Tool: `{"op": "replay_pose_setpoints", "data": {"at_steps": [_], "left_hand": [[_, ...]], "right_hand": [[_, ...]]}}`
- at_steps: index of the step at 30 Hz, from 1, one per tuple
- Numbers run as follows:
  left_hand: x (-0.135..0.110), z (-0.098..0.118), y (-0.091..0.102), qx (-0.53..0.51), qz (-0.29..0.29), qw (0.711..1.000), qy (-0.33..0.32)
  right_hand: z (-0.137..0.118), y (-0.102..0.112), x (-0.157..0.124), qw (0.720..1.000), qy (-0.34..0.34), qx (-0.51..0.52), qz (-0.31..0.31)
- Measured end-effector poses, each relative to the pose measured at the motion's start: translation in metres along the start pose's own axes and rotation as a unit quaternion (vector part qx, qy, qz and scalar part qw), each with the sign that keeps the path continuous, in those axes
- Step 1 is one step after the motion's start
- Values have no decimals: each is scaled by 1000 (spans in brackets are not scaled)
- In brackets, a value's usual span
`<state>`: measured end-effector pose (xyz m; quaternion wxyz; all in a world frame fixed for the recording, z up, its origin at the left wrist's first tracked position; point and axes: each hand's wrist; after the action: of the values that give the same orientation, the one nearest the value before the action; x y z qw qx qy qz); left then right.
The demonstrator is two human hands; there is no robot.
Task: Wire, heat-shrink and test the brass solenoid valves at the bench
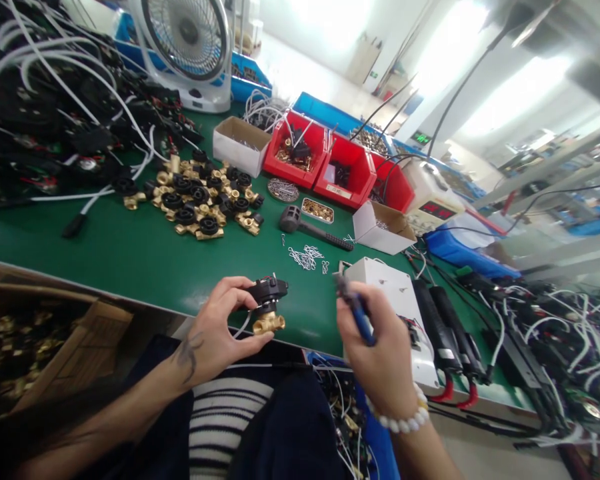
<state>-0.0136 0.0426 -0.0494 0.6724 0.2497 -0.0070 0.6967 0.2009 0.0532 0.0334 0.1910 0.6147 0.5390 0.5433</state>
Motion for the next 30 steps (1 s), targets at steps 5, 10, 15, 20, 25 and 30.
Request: {"op": "replay_pose_setpoints", "data": {"at_steps": [5,10,15,20,25,30], "left_hand": [[-2,-2,-3,14,-1,1000,-12],[-3,-1,-4,16,0,1000,-16],[-1,0,0,5,3,1000,-3],[-1,-1,0,4,1,1000,-7],[-1,-2,0,4,6,1000,-8],[-2,-2,0,3,6,1000,-6]], "right_hand": [[-2,-8,-2,986,44,-29,-160],[-6,-5,3,997,23,-17,-72],[-2,-5,2,987,9,-28,-156],[-3,-2,4,989,25,-8,-147],[-6,-9,1,994,-17,8,-111],[-1,-6,4,985,30,-31,-169]]}}
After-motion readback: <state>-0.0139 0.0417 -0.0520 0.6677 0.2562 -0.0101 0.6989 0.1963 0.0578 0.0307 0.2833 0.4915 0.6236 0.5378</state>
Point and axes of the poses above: each hand's wrist, its own x-axis towards the middle knuckle, its own y-axis out of the back of the hand, z = x × y
